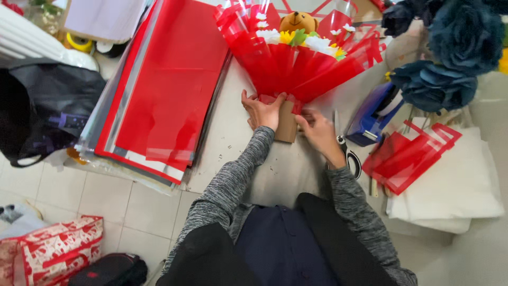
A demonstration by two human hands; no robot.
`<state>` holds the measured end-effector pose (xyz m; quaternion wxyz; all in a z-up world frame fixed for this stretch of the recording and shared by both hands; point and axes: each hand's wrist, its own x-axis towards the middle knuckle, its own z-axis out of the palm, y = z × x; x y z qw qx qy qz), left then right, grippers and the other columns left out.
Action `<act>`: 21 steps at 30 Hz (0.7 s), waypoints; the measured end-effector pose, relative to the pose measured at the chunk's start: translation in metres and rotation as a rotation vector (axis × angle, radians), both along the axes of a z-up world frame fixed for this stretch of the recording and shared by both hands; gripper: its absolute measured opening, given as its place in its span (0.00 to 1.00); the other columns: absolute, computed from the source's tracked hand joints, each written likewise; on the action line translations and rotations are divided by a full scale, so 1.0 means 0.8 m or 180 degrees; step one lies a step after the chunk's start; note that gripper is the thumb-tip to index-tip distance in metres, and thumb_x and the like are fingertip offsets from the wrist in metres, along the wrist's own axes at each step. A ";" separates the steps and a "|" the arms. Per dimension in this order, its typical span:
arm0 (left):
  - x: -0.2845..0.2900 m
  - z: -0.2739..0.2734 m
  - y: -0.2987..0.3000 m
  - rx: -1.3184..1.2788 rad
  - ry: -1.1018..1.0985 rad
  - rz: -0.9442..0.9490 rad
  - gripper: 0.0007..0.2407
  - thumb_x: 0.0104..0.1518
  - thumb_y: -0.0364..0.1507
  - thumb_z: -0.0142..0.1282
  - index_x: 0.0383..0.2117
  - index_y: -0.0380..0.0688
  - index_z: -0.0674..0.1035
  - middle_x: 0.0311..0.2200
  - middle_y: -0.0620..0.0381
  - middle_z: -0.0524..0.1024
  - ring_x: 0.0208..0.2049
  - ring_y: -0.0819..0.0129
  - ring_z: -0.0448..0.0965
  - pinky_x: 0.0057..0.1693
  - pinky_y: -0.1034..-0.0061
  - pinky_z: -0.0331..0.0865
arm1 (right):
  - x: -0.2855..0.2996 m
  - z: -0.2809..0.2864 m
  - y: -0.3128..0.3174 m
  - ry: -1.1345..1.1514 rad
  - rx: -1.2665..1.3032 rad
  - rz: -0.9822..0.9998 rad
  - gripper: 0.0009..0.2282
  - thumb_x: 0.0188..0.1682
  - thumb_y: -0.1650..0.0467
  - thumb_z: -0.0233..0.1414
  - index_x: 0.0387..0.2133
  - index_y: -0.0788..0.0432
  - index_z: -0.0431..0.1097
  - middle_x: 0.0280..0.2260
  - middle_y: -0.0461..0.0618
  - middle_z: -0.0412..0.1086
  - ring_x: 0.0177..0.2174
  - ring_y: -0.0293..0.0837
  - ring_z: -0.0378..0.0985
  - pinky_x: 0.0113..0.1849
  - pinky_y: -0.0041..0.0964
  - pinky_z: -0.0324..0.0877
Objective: The person wraps a small teddy bear and sunflowers with red plastic sheets, using tape and scissors to secure the arrangement and form the base of the bouquet.
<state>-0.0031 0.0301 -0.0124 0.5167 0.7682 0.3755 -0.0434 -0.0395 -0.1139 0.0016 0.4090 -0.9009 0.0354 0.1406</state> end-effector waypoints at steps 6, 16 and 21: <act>-0.008 0.003 0.009 -0.0250 -0.0084 0.0061 0.48 0.33 0.52 0.65 0.58 0.57 0.43 0.54 0.57 0.60 0.58 0.62 0.61 0.62 0.62 0.44 | -0.013 -0.004 0.037 0.0509 0.1438 -0.0546 0.34 0.33 0.52 0.62 0.48 0.62 0.64 0.46 0.62 0.65 0.44 0.54 0.71 0.47 0.45 0.66; -0.090 0.077 0.043 -0.0468 -0.1377 0.0815 0.44 0.39 0.41 0.67 0.59 0.51 0.45 0.52 0.48 0.62 0.58 0.51 0.60 0.61 0.51 0.48 | -0.037 0.036 0.085 0.0741 0.2569 -0.0300 0.31 0.33 0.71 0.63 0.52 0.53 0.57 0.47 0.57 0.59 0.48 0.54 0.65 0.50 0.48 0.61; -0.108 0.034 0.060 -0.0938 -0.1864 0.1511 0.44 0.35 0.29 0.72 0.59 0.54 0.51 0.55 0.54 0.61 0.57 0.61 0.63 0.63 0.59 0.50 | -0.032 0.064 0.110 0.0746 0.2659 0.0259 0.31 0.37 0.77 0.56 0.57 0.53 0.53 0.51 0.59 0.61 0.52 0.59 0.61 0.52 0.56 0.53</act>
